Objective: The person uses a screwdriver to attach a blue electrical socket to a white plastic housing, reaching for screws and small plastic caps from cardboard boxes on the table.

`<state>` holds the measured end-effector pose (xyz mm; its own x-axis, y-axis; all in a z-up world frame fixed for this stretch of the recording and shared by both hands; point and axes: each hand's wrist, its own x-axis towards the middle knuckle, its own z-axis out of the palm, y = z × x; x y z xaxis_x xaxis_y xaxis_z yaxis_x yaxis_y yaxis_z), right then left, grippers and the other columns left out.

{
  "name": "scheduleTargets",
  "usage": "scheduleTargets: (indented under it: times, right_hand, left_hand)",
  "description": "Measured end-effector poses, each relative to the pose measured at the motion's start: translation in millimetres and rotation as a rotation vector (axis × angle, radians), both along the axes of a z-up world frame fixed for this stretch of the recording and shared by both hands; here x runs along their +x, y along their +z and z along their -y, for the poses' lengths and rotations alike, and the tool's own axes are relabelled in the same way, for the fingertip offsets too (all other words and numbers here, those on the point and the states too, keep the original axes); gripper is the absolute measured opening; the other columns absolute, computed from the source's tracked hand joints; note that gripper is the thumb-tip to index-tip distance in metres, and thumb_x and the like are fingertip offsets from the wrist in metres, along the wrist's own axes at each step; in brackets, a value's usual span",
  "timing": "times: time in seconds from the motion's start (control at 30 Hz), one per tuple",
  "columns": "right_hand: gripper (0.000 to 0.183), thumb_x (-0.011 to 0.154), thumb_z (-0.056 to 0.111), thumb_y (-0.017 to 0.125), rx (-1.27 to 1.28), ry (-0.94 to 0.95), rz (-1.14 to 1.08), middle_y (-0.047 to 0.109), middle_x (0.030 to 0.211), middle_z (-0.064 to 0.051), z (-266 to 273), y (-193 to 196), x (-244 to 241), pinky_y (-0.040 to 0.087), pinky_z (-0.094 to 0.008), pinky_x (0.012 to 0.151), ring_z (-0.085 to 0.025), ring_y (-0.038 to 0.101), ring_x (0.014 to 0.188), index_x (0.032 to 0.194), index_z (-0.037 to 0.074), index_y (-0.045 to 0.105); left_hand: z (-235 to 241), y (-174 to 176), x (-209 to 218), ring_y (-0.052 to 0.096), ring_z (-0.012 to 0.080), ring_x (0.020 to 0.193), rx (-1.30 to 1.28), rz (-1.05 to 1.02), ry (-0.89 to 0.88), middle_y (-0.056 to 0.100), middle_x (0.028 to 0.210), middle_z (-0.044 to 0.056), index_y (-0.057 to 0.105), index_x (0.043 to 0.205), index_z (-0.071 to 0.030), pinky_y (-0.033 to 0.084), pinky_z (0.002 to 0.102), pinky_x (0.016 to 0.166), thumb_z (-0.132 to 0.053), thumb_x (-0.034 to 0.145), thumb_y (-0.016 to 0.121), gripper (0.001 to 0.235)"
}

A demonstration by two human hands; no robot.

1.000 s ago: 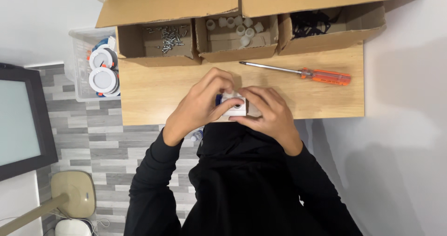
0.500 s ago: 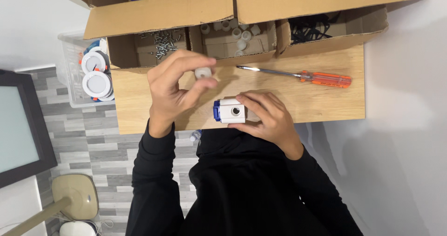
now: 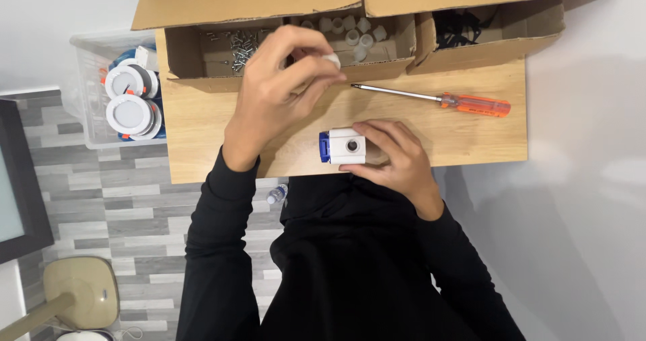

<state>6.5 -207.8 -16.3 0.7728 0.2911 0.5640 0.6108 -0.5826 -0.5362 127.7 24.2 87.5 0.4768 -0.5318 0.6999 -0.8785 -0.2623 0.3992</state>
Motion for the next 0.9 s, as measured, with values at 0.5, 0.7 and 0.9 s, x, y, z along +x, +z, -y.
scheduleTargets:
  times: [0.5, 0.7, 0.9]
  right_hand:
    - [0.07, 0.088, 0.04, 0.102, -0.033, -0.012, 0.047, 0.074, 0.127, -0.017, -5, -3, -1, 0.062, -0.041, 0.099, -0.029, 0.074, 0.11, 0.134, -0.001, 0.071]
    - [0.07, 0.087, 0.038, 0.103, -0.024, -0.018, 0.033, 0.075, 0.127, -0.016, -5, -8, -3, 0.062, -0.041, 0.1, -0.029, 0.074, 0.111, 0.136, -0.001, 0.071]
    - [0.071, 0.088, 0.04, 0.101, -0.027, -0.013, 0.035, 0.074, 0.127, -0.017, -3, -8, -4, 0.062, -0.042, 0.101, -0.03, 0.073, 0.112, 0.137, -0.001, 0.07]
  left_hand:
    - [-10, -4, -6, 0.065, 0.0342, 0.104, -0.051, -0.034, 0.014, 0.059, 0.115, 0.021, 0.066, 0.112, 0.009, 0.061, 0.041, 0.092, 0.019, 0.108, 0.067, 0.011]
    - [-14, -19, 2, 0.064, 0.0304, 0.102, -0.052, -0.008, 0.028, 0.058, 0.123, 0.019, 0.065, 0.132, 0.003, 0.062, 0.038, 0.091, 0.005, 0.116, 0.076, 0.02]
    - [-13, -6, -1, 0.063, 0.0347, 0.112, -0.059, -0.063, -0.031, 0.055, 0.123, 0.021, 0.064, 0.127, 0.007, 0.063, 0.039, 0.09, 0.021, 0.11, 0.066, 0.022]
